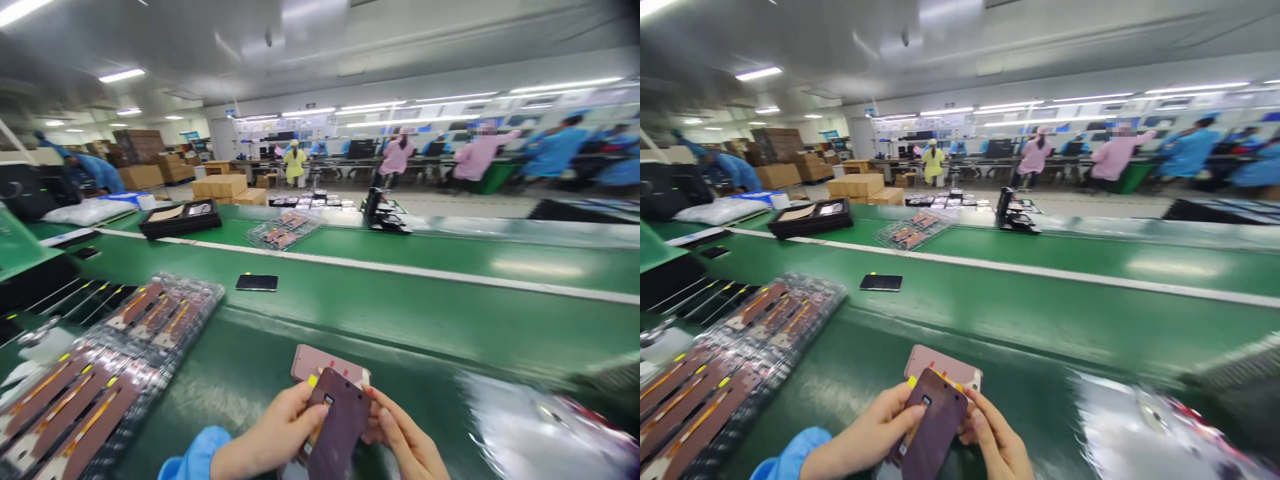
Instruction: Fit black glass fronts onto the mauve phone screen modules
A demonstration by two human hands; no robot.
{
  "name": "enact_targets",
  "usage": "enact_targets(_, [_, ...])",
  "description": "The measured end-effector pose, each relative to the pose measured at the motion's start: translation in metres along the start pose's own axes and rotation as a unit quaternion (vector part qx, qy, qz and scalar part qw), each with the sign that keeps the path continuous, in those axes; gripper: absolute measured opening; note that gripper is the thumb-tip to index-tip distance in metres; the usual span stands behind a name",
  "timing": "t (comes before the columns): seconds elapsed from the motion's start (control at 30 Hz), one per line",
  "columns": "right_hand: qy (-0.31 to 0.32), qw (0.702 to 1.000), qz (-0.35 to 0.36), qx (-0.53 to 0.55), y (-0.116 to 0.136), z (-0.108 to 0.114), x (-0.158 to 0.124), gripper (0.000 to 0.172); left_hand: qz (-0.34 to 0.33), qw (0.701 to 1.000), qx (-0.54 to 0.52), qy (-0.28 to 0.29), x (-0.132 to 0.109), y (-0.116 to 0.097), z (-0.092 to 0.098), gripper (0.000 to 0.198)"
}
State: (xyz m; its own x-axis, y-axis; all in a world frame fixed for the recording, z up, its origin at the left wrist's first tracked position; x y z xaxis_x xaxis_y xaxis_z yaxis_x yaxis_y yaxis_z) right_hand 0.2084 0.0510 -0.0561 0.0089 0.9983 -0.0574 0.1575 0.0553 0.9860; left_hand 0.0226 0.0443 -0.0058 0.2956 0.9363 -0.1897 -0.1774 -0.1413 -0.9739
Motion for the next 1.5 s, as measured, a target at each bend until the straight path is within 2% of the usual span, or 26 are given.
enact_targets(0.07, [-0.018,0.999,0.028,-0.032,0.009,0.002,0.003,0.039,0.04,0.993,-0.109,0.029,0.001,0.013,-0.023,0.051])
enact_targets(0.1, [-0.028,0.998,0.045,-0.047,0.013,0.003,0.004,0.038,0.058,0.99,-0.127,0.029,0.002,0.02,-0.028,0.056])
enact_targets(0.17, [-0.049,0.992,0.089,-0.079,0.024,0.004,0.006,0.036,0.081,0.988,-0.129,0.019,0.005,0.03,-0.031,0.059])
enact_targets(0.23, [-0.076,0.972,0.169,-0.144,0.036,0.004,0.005,0.027,0.083,0.989,-0.122,0.008,0.007,0.037,-0.03,0.059])
enact_targets(0.27, [-0.097,0.95,0.227,-0.194,0.043,0.003,0.001,0.021,0.075,0.99,-0.118,0.001,0.009,0.038,-0.029,0.059])
enact_targets(0.3, [-0.124,0.914,0.293,-0.25,0.051,0.0,-0.006,0.018,0.067,0.991,-0.115,-0.009,0.01,0.039,-0.027,0.058])
enact_targets(0.37, [-0.168,0.822,0.421,-0.345,0.064,-0.01,-0.024,0.025,0.05,0.992,-0.112,-0.029,0.014,0.038,-0.024,0.056])
enact_targets(0.4, [-0.166,0.784,0.469,-0.372,0.067,-0.018,-0.033,0.032,0.038,0.992,-0.113,-0.04,0.016,0.037,-0.022,0.054])
enact_targets(0.43, [-0.145,0.763,0.502,-0.381,0.069,-0.026,-0.04,0.036,0.027,0.992,-0.115,-0.05,0.018,0.035,-0.02,0.052])
enact_targets(0.47, [-0.111,0.761,0.518,-0.375,0.07,-0.033,-0.044,0.037,0.017,0.991,-0.117,-0.058,0.02,0.034,-0.018,0.051])
enact_targets(0.53, [-0.054,0.797,0.501,-0.333,0.071,-0.039,-0.044,0.029,0.004,0.992,-0.116,-0.057,0.023,0.032,-0.017,0.05])
enact_targets(0.63, [-0.075,0.882,0.379,-0.27,0.067,-0.026,-0.027,0.017,0.02,0.995,-0.098,-0.004,0.022,0.036,-0.026,0.048])
enact_targets(0.7, [-0.097,0.921,0.295,-0.236,0.06,-0.015,-0.013,0.013,0.051,0.994,-0.086,0.04,0.018,0.042,-0.034,0.049])
enact_targets(0.77, [-0.099,0.943,0.241,-0.208,0.054,-0.009,-0.003,0.009,0.074,0.992,-0.078,0.066,0.014,0.048,-0.04,0.052])
enact_targets(0.87, [-0.073,0.951,0.213,-0.211,0.05,-0.007,0.005,0.007,0.074,0.993,-0.053,0.08,0.01,0.052,-0.043,0.052])
enact_targets(0.93, [-0.047,0.941,0.232,-0.241,0.053,-0.01,0.003,0.009,0.07,0.993,-0.034,0.088,0.008,0.052,-0.042,0.051])
enact_targets(1.0, [-0.055,0.904,0.309,-0.291,0.064,-0.015,-0.007,0.012,0.074,0.993,-0.019,0.09,0.007,0.052,-0.042,0.05])
enact_targets(1.03, [-0.073,0.87,0.366,-0.324,0.07,-0.018,-0.015,0.015,0.071,0.994,-0.014,0.084,0.007,0.052,-0.041,0.049])
enact_targets(1.13, [-0.108,0.742,0.514,-0.417,0.08,-0.038,-0.044,0.02,0.057,0.997,-0.016,0.041,0.011,0.047,-0.038,0.047])
enact_targets(1.17, [-0.1,0.709,0.544,-0.437,0.08,-0.047,-0.052,0.021,0.047,0.998,-0.028,0.026,0.013,0.043,-0.037,0.046])
enact_targets(1.23, [-0.073,0.671,0.581,-0.454,0.078,-0.06,-0.063,0.02,0.031,0.997,-0.073,0.011,0.015,0.037,-0.037,0.043])
enact_targets(1.3, [-0.061,0.657,0.596,-0.458,0.079,-0.067,-0.07,0.022,0.028,0.991,-0.132,0.016,0.015,0.031,-0.037,0.037])
enact_targets(1.37, [-0.066,0.66,0.593,-0.456,0.083,-0.066,-0.07,0.025,0.066,0.976,-0.205,0.026,0.014,0.032,-0.038,0.032])
enact_targets(1.5, [-0.05,0.698,0.567,-0.436,0.09,-0.062,-0.065,0.029,0.175,0.915,-0.362,0.044,0.009,0.037,-0.037,0.024])
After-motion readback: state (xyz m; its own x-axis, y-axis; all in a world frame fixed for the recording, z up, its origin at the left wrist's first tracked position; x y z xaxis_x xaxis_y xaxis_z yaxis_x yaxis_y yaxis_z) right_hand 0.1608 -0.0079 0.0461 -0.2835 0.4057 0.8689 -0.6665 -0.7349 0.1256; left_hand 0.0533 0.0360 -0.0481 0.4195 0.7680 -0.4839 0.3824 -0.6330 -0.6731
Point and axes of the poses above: each hand's wrist, its own x-axis towards the middle knuckle, its own z-axis out of the back of the hand, y = z × x, the point moved 7 cm from there along x, towards the middle knuckle, and after that the axes turned 4 degrees about -y, right-handed, at the moved point
